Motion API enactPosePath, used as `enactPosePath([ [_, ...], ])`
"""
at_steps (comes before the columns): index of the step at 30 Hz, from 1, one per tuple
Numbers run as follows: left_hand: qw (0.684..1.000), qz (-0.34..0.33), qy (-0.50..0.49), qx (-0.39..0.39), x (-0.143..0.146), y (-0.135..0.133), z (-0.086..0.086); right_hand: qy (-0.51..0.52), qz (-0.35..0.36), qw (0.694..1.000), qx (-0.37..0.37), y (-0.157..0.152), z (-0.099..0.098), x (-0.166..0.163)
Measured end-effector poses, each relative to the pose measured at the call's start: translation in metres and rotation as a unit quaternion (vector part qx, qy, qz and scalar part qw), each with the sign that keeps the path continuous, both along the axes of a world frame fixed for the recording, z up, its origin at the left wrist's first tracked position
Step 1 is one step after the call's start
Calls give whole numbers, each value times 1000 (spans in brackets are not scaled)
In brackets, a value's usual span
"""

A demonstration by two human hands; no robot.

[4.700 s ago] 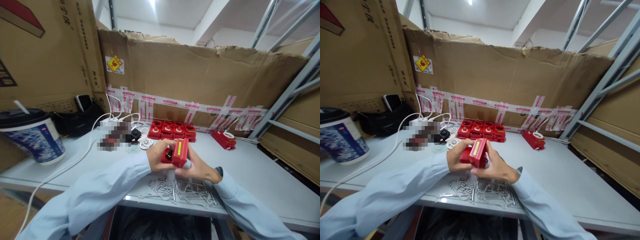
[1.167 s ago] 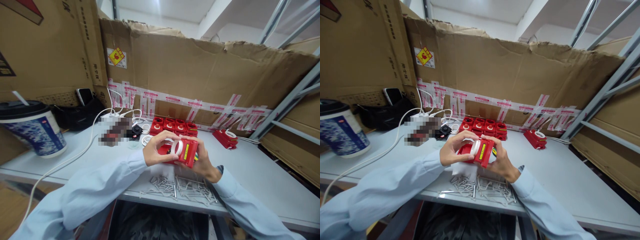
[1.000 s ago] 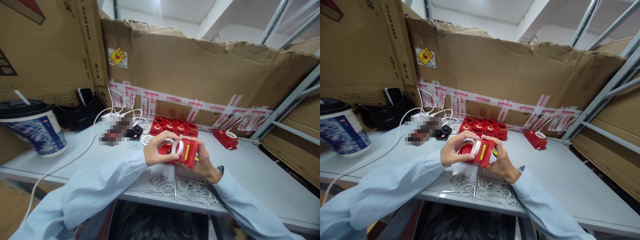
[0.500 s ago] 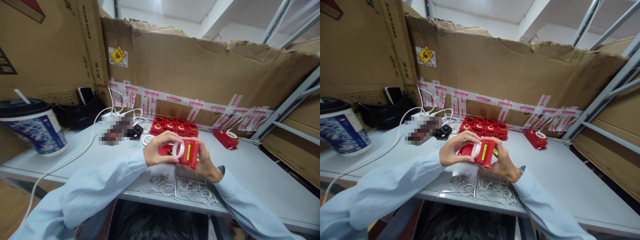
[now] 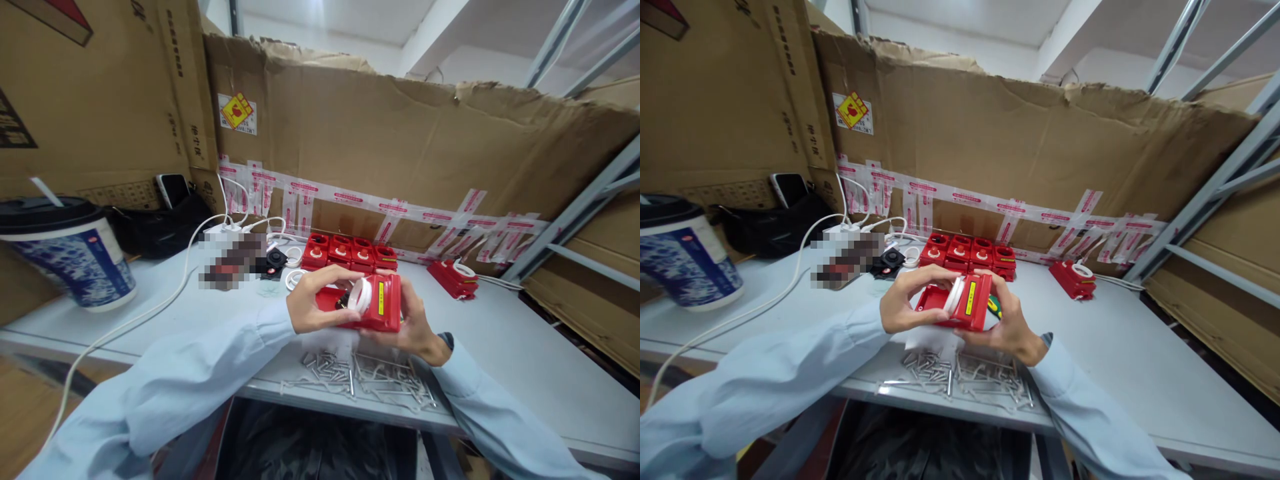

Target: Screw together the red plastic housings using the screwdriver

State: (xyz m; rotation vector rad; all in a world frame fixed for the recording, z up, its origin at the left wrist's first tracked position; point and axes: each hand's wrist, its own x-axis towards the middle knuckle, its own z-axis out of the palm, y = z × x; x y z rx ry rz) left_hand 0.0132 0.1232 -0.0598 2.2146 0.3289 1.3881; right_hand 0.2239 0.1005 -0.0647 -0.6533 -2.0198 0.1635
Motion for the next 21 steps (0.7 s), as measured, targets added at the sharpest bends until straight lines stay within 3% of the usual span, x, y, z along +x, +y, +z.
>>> enactPosePath([
  [8, 997, -1, -5, -75, 1, -2, -2, -19, -20, 999, 47, 1, -3, -1],
  [21, 998, 19, 3, -66, 1, -1, 0, -26, -8, 998, 63, 3, -3, 1],
])
